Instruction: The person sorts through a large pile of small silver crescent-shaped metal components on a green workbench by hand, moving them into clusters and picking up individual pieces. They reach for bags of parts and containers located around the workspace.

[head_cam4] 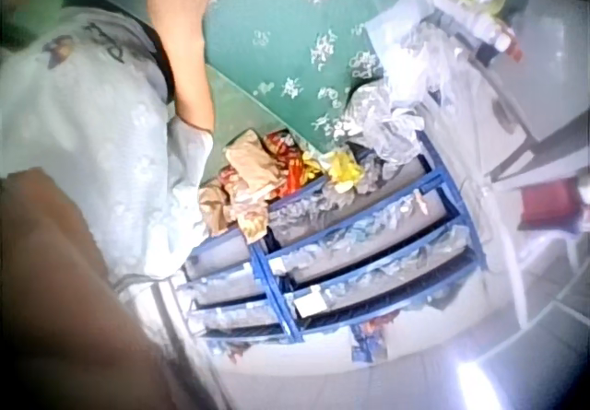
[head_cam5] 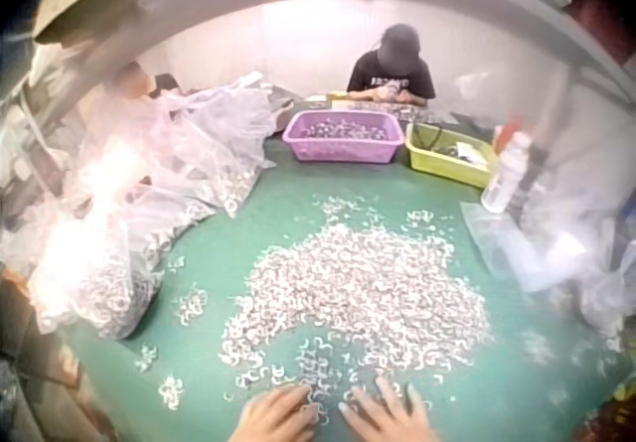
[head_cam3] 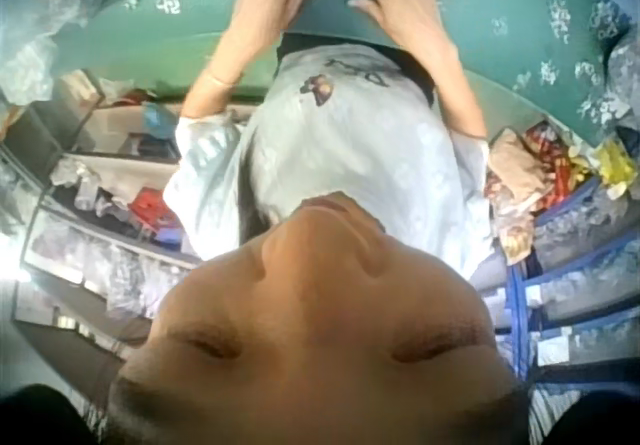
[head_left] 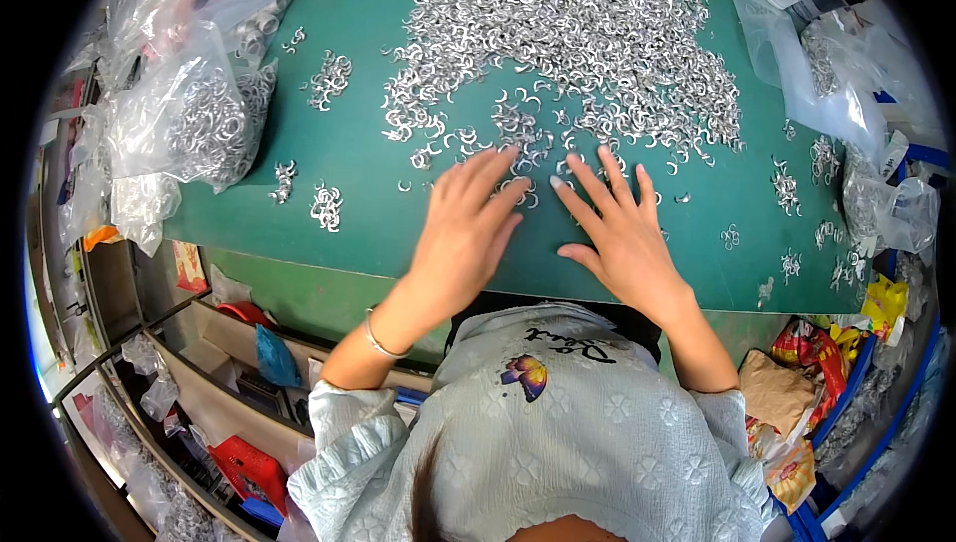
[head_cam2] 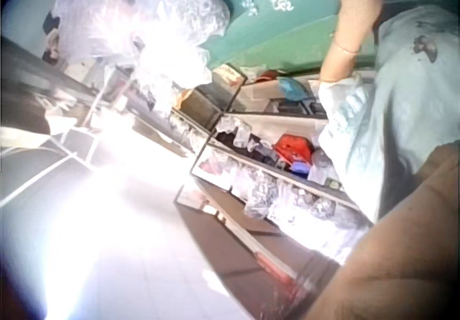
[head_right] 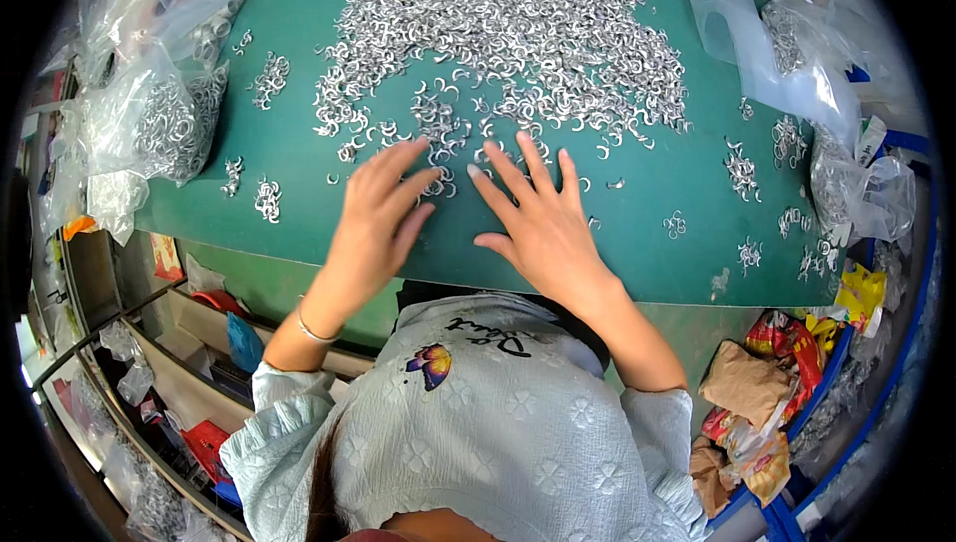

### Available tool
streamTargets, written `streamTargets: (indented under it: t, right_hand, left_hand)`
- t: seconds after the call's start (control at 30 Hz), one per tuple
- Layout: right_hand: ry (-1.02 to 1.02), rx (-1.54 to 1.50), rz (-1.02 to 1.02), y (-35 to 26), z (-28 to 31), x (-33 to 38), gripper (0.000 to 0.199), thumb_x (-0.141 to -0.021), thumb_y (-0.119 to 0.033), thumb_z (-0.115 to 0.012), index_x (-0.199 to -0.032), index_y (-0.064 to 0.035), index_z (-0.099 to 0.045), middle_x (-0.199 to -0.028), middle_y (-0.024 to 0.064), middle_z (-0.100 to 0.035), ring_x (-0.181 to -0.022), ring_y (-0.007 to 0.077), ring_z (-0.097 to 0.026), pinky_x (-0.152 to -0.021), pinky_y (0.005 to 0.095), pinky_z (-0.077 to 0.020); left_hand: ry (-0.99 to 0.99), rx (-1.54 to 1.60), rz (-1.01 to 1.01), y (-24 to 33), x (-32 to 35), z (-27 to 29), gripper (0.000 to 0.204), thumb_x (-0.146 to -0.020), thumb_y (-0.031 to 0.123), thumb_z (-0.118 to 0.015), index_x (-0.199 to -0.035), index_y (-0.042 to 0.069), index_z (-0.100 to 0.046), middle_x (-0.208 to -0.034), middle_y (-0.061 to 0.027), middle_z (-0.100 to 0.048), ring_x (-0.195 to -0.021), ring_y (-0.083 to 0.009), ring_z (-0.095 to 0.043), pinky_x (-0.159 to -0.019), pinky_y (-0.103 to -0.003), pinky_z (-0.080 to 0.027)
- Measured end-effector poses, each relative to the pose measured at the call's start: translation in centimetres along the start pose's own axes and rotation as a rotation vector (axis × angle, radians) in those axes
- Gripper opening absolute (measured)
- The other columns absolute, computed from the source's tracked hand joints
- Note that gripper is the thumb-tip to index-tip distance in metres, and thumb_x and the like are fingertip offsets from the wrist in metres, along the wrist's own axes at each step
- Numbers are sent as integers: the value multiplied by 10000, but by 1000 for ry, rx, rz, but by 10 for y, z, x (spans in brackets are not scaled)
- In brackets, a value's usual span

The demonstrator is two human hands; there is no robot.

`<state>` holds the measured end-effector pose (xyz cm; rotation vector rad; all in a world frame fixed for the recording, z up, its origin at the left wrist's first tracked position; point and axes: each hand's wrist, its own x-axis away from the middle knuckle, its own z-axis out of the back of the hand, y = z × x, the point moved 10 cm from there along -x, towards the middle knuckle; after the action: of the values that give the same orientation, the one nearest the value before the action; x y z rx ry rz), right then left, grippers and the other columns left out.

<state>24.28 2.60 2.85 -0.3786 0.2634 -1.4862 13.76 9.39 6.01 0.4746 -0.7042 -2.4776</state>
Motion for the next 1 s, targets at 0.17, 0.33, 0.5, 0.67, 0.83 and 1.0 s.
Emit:
streamTargets:
  t: [0.17,0.33,0.5,0.67,0.83,1.0]
  right_hand:
    - [173,-4,-49,41,28,23,468,-801,-184,-742,-1238,-83,-609,-1388,82,-508,-1368,319,-385,-1096,532,-273]
    - [354,-155,-78,53,52,-3,390,-817,-96,-714,-1192,-54,-612,-1313,98,-542,-1253,319,-478,-1027,419,-352]
    - [230,-60,-51,37,33,-18,471,-822,-143,-718,-1258,-34,-575,-1379,108,-509,-1366,342,-377,-1087,498,-278]
    - [68,-38,18,20,21,-14,450,-818,-173,-723,-1225,-29,-600,-1386,108,-507,-1407,347,-326,-1104,542,-237]
    - [116,-167,36,23,31,-11,366,-816,-126,-713,-1159,-25,-634,-1371,115,-523,-1381,337,-376,-1108,519,-238]
    - [133,-189,40,21,29,-15,359,-818,-98,-705,-1161,-23,-630,-1363,125,-530,-1369,333,-394,-1109,515,-240]
  left_hand:
    - [-23,-173,72,-17,11,-20,323,-821,13,-659,-1142,44,-633,-1379,-109,-515,-1311,-324,-443,-1110,-554,-272]
    - [134,-94,47,-25,-10,2,295,-796,-12,-667,-1085,39,-645,-1256,-132,-567,-1170,-335,-523,-1014,-462,-384]
    - [168,20,20,-16,-9,11,291,-781,-9,-693,-1064,33,-642,-1202,-126,-589,-1109,-324,-551,-951,-423,-424]
    - [649,-281,62,-36,12,156,275,-786,-97,-624,-1037,6,-669,-1082,-148,-678,-1014,-301,-655,-883,-372,-511]
    - [865,-605,197,-109,33,296,223,-840,-33,-616,-1055,-2,-667,-1009,-184,-698,-943,-323,-684,-831,-363,-521]
    - [417,-515,557,-194,35,286,118,-827,55,-637,-895,0,-716,-838,-216,-682,-793,-361,-685,-719,-398,-531]
